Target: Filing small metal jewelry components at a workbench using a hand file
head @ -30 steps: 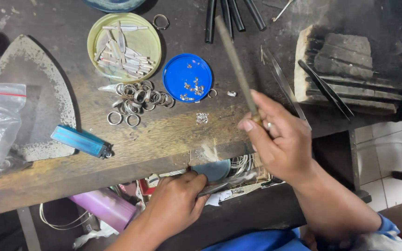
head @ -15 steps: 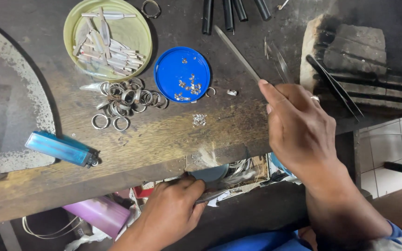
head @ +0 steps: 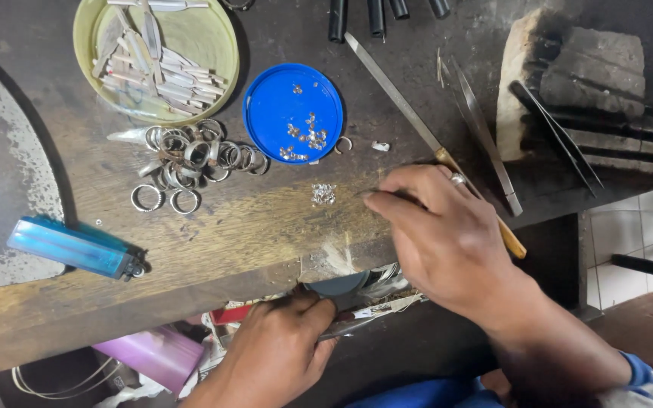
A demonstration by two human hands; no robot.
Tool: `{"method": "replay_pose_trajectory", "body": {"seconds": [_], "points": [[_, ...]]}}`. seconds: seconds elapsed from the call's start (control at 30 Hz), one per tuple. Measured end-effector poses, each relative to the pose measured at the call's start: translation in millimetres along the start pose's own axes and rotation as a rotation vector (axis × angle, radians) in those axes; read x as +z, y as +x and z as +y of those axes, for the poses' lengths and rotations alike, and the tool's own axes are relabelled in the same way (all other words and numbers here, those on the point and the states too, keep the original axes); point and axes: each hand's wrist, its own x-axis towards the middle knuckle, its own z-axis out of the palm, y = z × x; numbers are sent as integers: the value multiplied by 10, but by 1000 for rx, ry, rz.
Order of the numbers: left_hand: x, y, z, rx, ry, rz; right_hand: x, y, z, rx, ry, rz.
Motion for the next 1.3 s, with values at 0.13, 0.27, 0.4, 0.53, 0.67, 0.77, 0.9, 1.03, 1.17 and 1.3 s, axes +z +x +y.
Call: {"method": "replay_pose_trajectory", "body": {"seconds": [0.13,0.27,0.4,0.53,0.67,0.77,0.9,1.03,1.17,1.3], "points": [[33,-22,0,-55,26,-91,-60,-32,38,5,66,60],[37,-1,-15,-26,29,-66,-46,-32,65,54,44,13],[38,19,-13,-1,27,-40,26,-5,18,82,-36,24],[19,35,0,0,14,-38,75,14,-28,93,-96,39],[-10,36,24,0,-4,-26,63,32,-55,104,-119,-16],[-12,27,40,-7,-3,-32,76,12,-44,78,-181,-29],[16,3,34,-9,32,-24,72,12,-16,35,-189,-48],[12,3,33,-6,27,-14,-63,46,-3,104,76,-136],[9,2,26,-5,17,-39,-58,26,11,93,101,-114],[-26,32,35,36,-13,-7,-2,70,-65,21,0,-8]]}}
